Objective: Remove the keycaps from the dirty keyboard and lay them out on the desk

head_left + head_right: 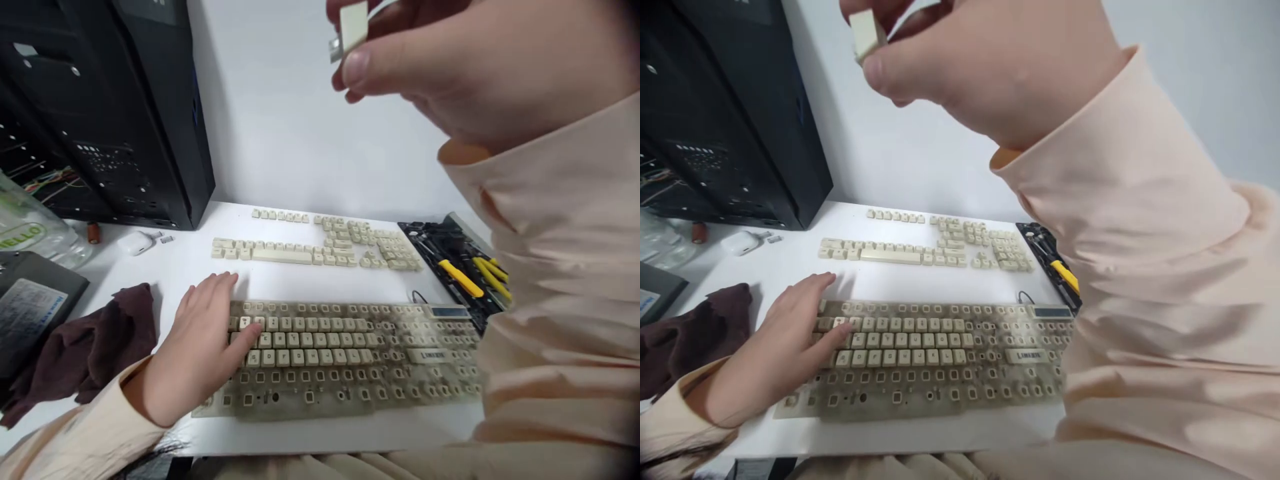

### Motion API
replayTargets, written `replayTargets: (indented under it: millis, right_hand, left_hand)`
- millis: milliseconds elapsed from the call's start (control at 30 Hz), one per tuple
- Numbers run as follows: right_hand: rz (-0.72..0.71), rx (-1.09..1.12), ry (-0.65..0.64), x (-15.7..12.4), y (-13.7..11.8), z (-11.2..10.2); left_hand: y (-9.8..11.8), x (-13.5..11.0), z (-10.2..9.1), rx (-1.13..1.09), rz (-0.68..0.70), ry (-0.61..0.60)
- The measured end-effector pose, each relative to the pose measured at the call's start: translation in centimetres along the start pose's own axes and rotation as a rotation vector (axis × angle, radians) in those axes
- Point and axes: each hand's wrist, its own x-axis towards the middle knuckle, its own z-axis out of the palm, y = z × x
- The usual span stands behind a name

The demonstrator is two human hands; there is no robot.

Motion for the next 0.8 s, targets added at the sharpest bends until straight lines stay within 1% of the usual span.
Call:
replayTargets:
  millis: [67,100,200,267,333,400,533,633,800]
  right_hand:
    - [-0.009,-0.208,0.008,0.8,0.3,0.6]
    - [-0.013,-0.275,-0.026,1.3,0.5,1.2]
    - [-0.005,-0.343,-0.161,2.9,2.1,3.3]
    - [-0.009,-0.38,-0.23,3.9,4.0,5.2]
    - [-0.016,-0.475,-0.329,4.9,6.2,7.3]
    - [0.019,-0.565,-0.449,5.7,8.6,9.5]
    - [0.047,-0.613,-0.576,6.9,12.3,13.2]
    - [0.088,-0.667,-0.672,7.4,14.1,14.8]
    - [0.175,-0.751,-0.857,7.6,15.7,16.0]
  left_hand:
    - [0.1,-0.1,0.1,0.011,0.0,-0.002]
    - [0.1,-0.2,0.1,0.02,0.003,-0.005]
    - [0.2,-0.4,0.3,0.056,0.017,-0.009]
    - [0.3,-0.5,0.4,0.065,0.021,-0.012]
    - [0.4,-0.6,0.4,0.058,0.02,-0.02]
    - [0.6,-0.7,0.4,0.044,0.017,-0.03]
    - [0.7,-0.7,0.2,0.03,0.003,-0.049]
    - [0.7,-0.7,0.0,0.024,-0.022,-0.067]
    - [0.8,-0.8,-0.3,0.008,-0.039,-0.054]
